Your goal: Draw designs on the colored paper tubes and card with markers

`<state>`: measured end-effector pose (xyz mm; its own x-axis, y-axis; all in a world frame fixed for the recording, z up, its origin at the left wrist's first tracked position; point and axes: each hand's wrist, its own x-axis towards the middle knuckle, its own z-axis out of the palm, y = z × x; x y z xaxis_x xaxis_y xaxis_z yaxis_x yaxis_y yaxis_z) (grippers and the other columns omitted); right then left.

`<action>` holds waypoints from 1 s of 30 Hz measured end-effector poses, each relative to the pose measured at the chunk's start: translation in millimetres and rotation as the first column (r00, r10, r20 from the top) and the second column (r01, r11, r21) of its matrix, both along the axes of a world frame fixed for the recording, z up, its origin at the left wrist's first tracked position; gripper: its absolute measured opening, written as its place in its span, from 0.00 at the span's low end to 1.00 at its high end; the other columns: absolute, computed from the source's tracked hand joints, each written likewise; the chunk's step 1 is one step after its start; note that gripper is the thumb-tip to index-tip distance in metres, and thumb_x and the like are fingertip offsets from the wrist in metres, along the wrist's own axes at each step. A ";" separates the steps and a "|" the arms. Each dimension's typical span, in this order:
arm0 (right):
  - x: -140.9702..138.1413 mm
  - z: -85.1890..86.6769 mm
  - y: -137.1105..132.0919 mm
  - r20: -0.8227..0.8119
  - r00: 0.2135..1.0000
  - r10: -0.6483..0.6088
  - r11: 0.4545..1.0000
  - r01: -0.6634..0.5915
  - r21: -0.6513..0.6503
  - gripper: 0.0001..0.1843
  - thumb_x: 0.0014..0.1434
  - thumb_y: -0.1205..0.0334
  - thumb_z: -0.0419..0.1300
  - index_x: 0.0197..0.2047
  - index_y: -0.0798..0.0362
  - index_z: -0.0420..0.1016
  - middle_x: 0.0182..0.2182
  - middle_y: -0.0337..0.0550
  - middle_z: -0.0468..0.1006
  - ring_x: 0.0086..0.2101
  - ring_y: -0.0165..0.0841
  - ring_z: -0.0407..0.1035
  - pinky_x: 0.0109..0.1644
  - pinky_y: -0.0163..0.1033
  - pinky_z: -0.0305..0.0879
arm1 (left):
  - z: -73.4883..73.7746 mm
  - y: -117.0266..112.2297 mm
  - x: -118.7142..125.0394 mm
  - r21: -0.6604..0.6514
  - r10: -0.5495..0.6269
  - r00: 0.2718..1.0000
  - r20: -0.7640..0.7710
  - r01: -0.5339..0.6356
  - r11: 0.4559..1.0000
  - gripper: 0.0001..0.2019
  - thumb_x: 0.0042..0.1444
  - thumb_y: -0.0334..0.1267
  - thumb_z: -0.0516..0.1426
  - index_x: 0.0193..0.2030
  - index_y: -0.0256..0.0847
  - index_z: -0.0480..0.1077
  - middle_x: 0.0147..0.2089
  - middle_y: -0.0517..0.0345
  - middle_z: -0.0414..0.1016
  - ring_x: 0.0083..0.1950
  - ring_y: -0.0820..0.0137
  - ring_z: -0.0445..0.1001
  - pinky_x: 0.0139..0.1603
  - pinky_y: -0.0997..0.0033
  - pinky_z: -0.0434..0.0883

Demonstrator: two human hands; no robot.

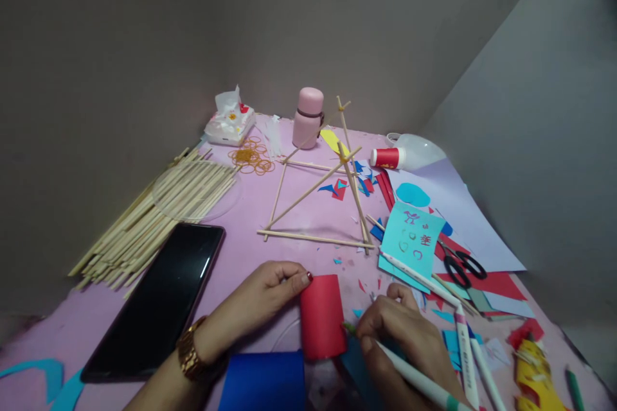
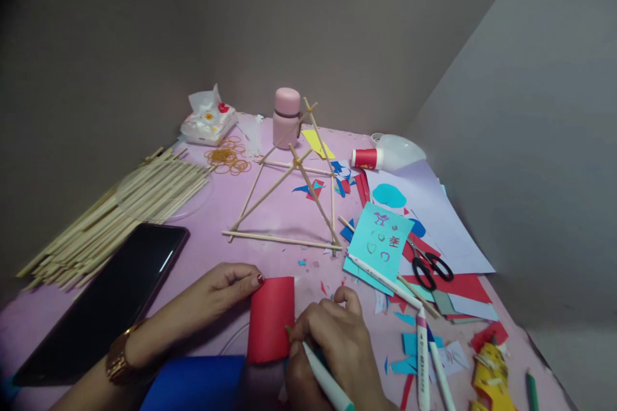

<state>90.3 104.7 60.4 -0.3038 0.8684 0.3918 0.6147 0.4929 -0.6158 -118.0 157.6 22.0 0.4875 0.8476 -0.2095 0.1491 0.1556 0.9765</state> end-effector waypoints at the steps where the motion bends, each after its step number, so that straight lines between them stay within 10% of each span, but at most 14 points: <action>1: 0.4 1.6 0.9 0.000 1.000 -0.020 1.000 0.020 0.002 0.07 0.52 0.68 0.46 0.24 0.50 0.59 0.18 0.30 0.64 0.20 0.28 0.60 0.40 0.43 0.53 | 0.7 0.3 0.3 -0.002 0.014 1.000 -0.008 -0.014 1.000 0.20 0.59 0.54 0.51 0.24 0.42 0.57 0.25 0.68 0.51 0.27 0.74 0.49 0.27 0.71 0.52; 7: 6.5 15.8 6.5 -0.004 0.985 -0.175 0.984 0.175 -0.013 0.08 0.49 0.68 0.47 0.22 0.49 0.59 0.17 0.32 0.65 0.22 0.32 0.62 0.39 0.44 0.57 | 2.5 2.0 1.7 -0.018 0.098 0.993 -0.063 -0.099 0.995 0.19 0.60 0.54 0.49 0.25 0.42 0.59 0.25 0.68 0.52 0.27 0.74 0.50 0.27 0.71 0.51; 30: 10.1 24.2 19.4 -0.126 0.981 -0.145 0.989 0.140 -0.045 0.07 0.60 0.66 0.54 0.36 0.51 0.74 0.28 0.40 0.80 0.32 0.37 0.70 0.41 0.44 0.59 | 11.3 6.2 1.2 -0.021 0.112 0.988 -0.103 -0.115 0.993 0.19 0.58 0.54 0.51 0.30 0.39 0.68 0.27 0.63 0.63 0.30 0.71 0.57 0.32 0.70 0.56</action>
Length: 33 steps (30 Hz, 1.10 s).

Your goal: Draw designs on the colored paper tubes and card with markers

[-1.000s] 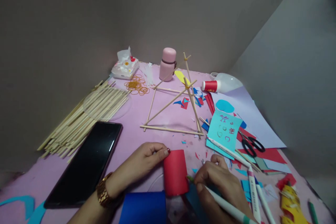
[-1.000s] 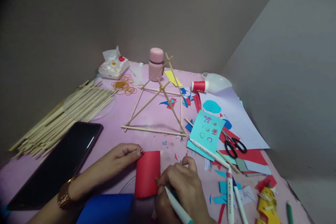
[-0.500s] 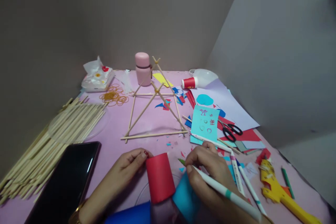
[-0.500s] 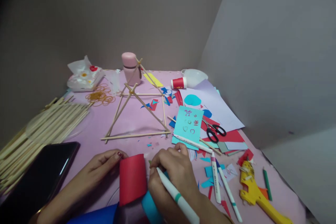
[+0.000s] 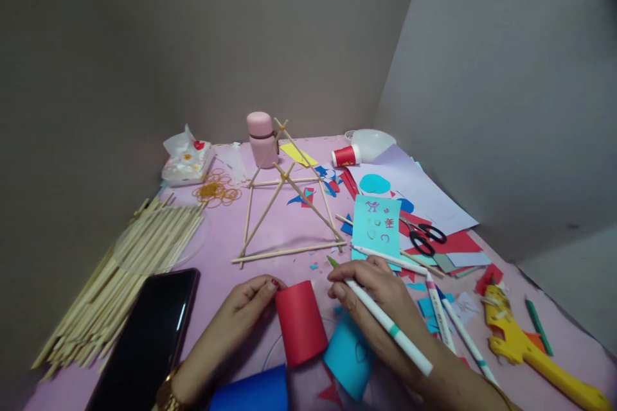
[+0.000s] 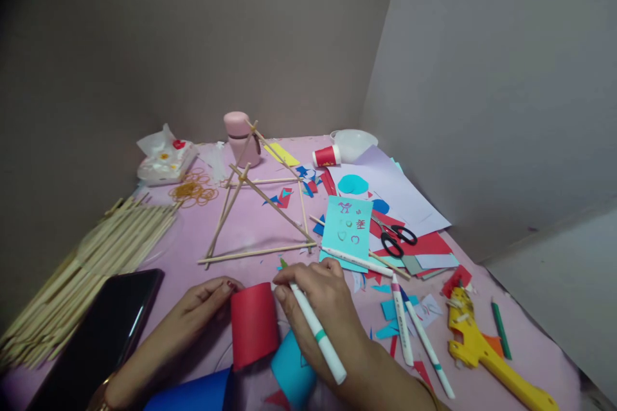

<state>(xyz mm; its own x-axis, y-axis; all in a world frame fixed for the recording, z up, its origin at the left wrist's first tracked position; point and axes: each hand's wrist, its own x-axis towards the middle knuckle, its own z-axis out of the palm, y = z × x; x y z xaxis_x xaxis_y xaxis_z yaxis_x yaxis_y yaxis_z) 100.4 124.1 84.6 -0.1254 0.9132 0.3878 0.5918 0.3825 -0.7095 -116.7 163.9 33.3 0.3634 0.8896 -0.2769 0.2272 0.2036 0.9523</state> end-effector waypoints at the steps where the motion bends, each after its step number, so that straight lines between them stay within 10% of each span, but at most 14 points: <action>1: -0.3 0.4 -1.2 -0.014 0.999 0.029 0.999 -0.030 -0.016 0.08 0.60 0.64 0.54 0.38 0.51 0.74 0.29 0.40 0.80 0.33 0.38 0.71 0.41 0.45 0.59 | 0.4 -0.4 0.1 0.006 -0.002 1.000 0.004 0.002 1.000 0.19 0.58 0.54 0.51 0.30 0.39 0.68 0.27 0.63 0.62 0.29 0.71 0.56 0.32 0.70 0.56; 24: 10.2 -2.4 -2.1 -0.081 0.996 -0.027 0.989 0.015 -0.150 0.13 0.64 0.53 0.51 0.34 0.50 0.71 0.29 0.40 0.79 0.33 0.37 0.72 0.37 0.39 0.64 | -6.0 -7.4 5.5 0.023 0.054 0.981 0.186 -0.059 0.998 0.18 0.56 0.53 0.54 0.29 0.39 0.65 0.25 0.67 0.58 0.27 0.75 0.52 0.28 0.72 0.52; 33: 39.9 -16.2 -34.0 -0.188 0.956 -0.227 0.972 0.212 -0.099 0.12 0.64 0.52 0.53 0.36 0.50 0.69 0.30 0.41 0.79 0.34 0.38 0.72 0.37 0.38 0.66 | 12.6 -3.7 -10.6 0.122 0.326 0.928 0.180 -0.350 0.929 0.24 0.49 0.57 0.58 0.42 0.38 0.69 0.21 0.70 0.57 0.22 0.76 0.53 0.22 0.75 0.50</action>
<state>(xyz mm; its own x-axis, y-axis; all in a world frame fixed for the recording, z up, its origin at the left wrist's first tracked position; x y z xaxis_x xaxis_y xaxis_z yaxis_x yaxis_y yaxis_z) 140.4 90.1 68.4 0.1529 0.9377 0.3119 0.5009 0.1986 -0.8424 -127.3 160.2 45.9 0.0617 0.9934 -0.0965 0.0183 0.0955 0.9953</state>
